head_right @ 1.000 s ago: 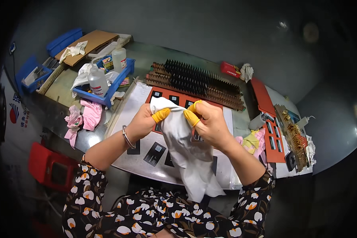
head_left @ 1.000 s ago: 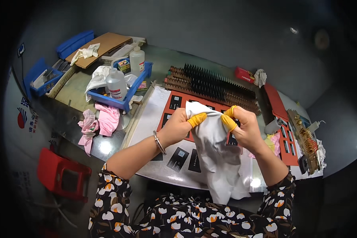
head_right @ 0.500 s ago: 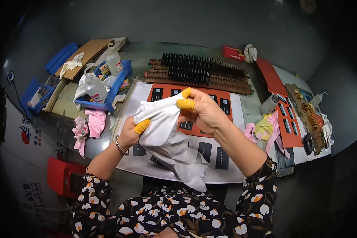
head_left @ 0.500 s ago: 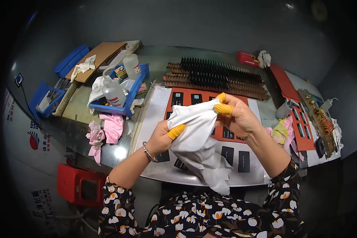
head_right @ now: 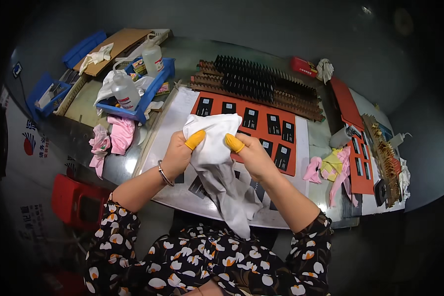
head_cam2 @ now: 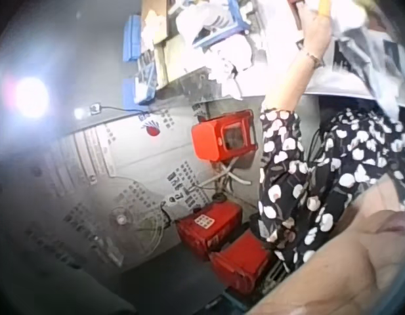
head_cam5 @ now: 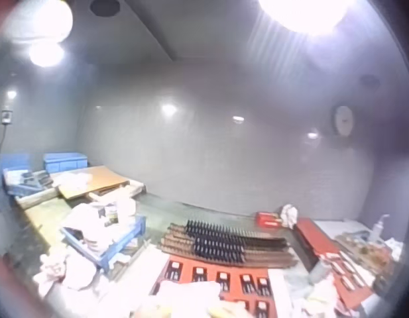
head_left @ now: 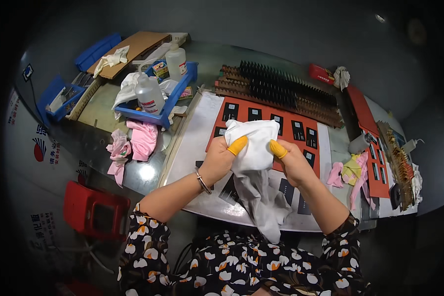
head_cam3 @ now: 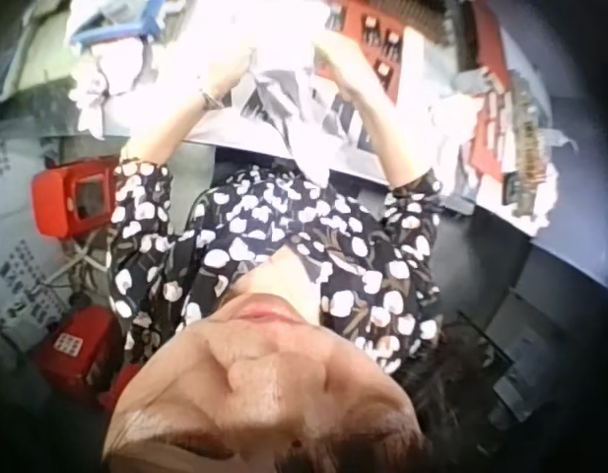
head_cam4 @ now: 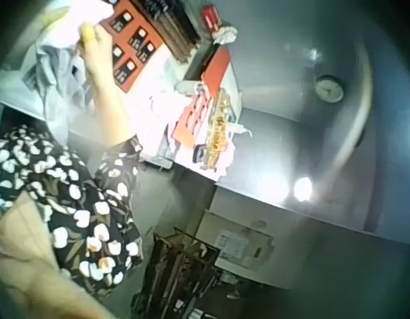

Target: The person wipes multiple black cards laid out on a red mat using a yellow cloth. They systematically clean each card one by one, then pick up a white cloth, apply liquid from a bottle, and continue wiping the cards and the surrounding mat area.

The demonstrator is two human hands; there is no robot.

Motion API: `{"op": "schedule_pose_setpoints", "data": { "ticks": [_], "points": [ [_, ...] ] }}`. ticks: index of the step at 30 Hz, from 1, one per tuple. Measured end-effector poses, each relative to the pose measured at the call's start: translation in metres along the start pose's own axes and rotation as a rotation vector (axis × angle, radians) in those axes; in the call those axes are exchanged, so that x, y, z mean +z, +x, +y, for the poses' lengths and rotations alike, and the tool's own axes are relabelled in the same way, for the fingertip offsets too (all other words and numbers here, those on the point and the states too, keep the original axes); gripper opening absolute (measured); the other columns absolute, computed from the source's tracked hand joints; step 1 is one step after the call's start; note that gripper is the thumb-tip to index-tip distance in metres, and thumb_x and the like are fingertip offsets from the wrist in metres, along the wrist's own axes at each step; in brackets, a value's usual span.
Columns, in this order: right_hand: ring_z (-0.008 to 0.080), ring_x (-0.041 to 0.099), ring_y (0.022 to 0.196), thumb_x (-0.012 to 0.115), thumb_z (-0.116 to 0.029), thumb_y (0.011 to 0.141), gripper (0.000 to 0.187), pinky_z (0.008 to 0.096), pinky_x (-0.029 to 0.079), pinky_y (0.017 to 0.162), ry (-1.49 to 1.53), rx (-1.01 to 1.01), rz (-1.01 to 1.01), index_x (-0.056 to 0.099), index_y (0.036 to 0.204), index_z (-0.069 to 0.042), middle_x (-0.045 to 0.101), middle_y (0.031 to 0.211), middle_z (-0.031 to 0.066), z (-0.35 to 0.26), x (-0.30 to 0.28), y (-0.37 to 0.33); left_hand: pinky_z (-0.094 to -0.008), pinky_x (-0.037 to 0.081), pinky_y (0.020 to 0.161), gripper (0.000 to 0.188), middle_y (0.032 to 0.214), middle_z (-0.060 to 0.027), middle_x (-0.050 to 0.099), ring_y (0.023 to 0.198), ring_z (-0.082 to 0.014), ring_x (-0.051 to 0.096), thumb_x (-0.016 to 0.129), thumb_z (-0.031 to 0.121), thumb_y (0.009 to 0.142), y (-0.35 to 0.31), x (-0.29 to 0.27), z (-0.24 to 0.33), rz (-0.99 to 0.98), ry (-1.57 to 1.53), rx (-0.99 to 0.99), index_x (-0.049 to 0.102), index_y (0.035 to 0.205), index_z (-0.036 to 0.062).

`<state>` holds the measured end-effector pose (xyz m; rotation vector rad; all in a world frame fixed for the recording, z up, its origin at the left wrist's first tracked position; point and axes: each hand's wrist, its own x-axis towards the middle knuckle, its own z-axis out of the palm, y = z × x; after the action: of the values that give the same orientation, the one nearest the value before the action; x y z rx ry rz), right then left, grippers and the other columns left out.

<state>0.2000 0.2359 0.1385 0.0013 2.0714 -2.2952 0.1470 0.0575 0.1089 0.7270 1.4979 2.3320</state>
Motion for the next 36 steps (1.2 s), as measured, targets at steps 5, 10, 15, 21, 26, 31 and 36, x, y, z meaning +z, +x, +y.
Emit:
{"op": "schedule_pose_setpoints", "data": {
  "ticks": [5,10,15,21,26,31,36],
  "points": [
    [0.0039,0.05,0.07,0.06,-0.015,0.085,0.018,0.0182,0.038,0.063,-0.135,0.032,-0.025,0.062,0.094,0.0,0.06,0.078,-0.0017,-0.018,0.006,-0.007,-0.0225,0.047,0.075,0.025,0.099,-0.0067,0.063,0.087,-0.0083,0.058,0.053,0.014,0.09,-0.011,0.016,0.014,0.018,0.101,-0.008,0.057,0.107,-0.0045],
    [0.008,0.056,0.084,0.062,-0.015,0.084,0.028,0.0215,0.044,0.074,0.262,-0.003,0.002,0.056,0.106,0.0,0.061,0.095,0.0038,-0.016,0.01,-0.007,-0.0243,0.048,0.076,0.027,0.102,-0.0088,0.061,0.089,-0.0114,0.058,0.055,0.009,0.087,-0.009,0.016,0.007,0.066,-0.129,-0.06,0.053,0.11,-0.0048],
    [0.0083,0.055,0.081,0.063,-0.015,0.082,0.026,0.0231,0.044,0.071,-0.438,-0.44,0.333,0.055,0.1,0.002,0.06,0.088,0.0036,-0.022,-0.017,-0.007,-0.0244,0.048,0.075,0.028,0.101,-0.0095,0.061,0.088,-0.0123,0.059,0.055,0.01,0.087,-0.007,0.022,0.0,0.159,-0.194,-0.107,0.054,0.109,-0.0063],
    [0.0088,0.053,0.054,0.056,-0.018,0.088,0.021,0.0219,0.04,0.05,-0.942,-0.238,0.157,0.057,0.077,0.0,0.054,0.059,0.0012,-0.028,-0.005,-0.036,-0.0232,0.048,0.073,0.028,0.1,-0.0093,0.062,0.085,-0.0115,0.06,0.055,0.01,0.087,-0.004,0.027,-0.01,0.173,-0.152,-0.104,0.055,0.109,-0.0064],
    [0.0063,0.048,0.051,0.053,-0.018,0.09,0.02,0.0209,0.04,0.049,-0.246,-0.006,0.122,0.055,0.078,-0.002,0.054,0.061,0.0013,-0.021,-0.003,-0.029,-0.0291,0.047,0.083,0.029,0.108,-0.0092,0.059,0.095,-0.0154,0.059,0.055,0.009,0.087,-0.015,0.031,-0.005,0.153,-0.273,-0.137,0.052,0.114,-0.0024],
    [0.0066,0.047,0.049,0.055,-0.016,0.088,0.018,0.0201,0.039,0.047,-0.086,-0.048,0.099,0.056,0.078,-0.002,0.052,0.06,0.0008,-0.009,-0.003,-0.031,-0.0295,0.043,0.09,0.035,0.111,-0.01,0.058,0.104,-0.0171,0.055,0.049,0.02,0.091,-0.025,0.024,-0.005,0.097,-0.312,-0.306,0.049,0.119,-0.0011],
    [0.0061,0.046,0.047,0.059,-0.015,0.085,0.017,0.019,0.036,0.044,0.076,-0.031,0.103,0.056,0.073,-0.003,0.051,0.058,-0.0005,-0.024,-0.018,-0.038,-0.0278,0.045,0.07,0.026,0.081,-0.0021,0.059,0.073,-0.0147,0.056,0.044,0.03,0.091,-0.029,-0.032,-0.01,0.058,-0.551,-0.331,0.055,0.092,0.0064]
  ]
}}
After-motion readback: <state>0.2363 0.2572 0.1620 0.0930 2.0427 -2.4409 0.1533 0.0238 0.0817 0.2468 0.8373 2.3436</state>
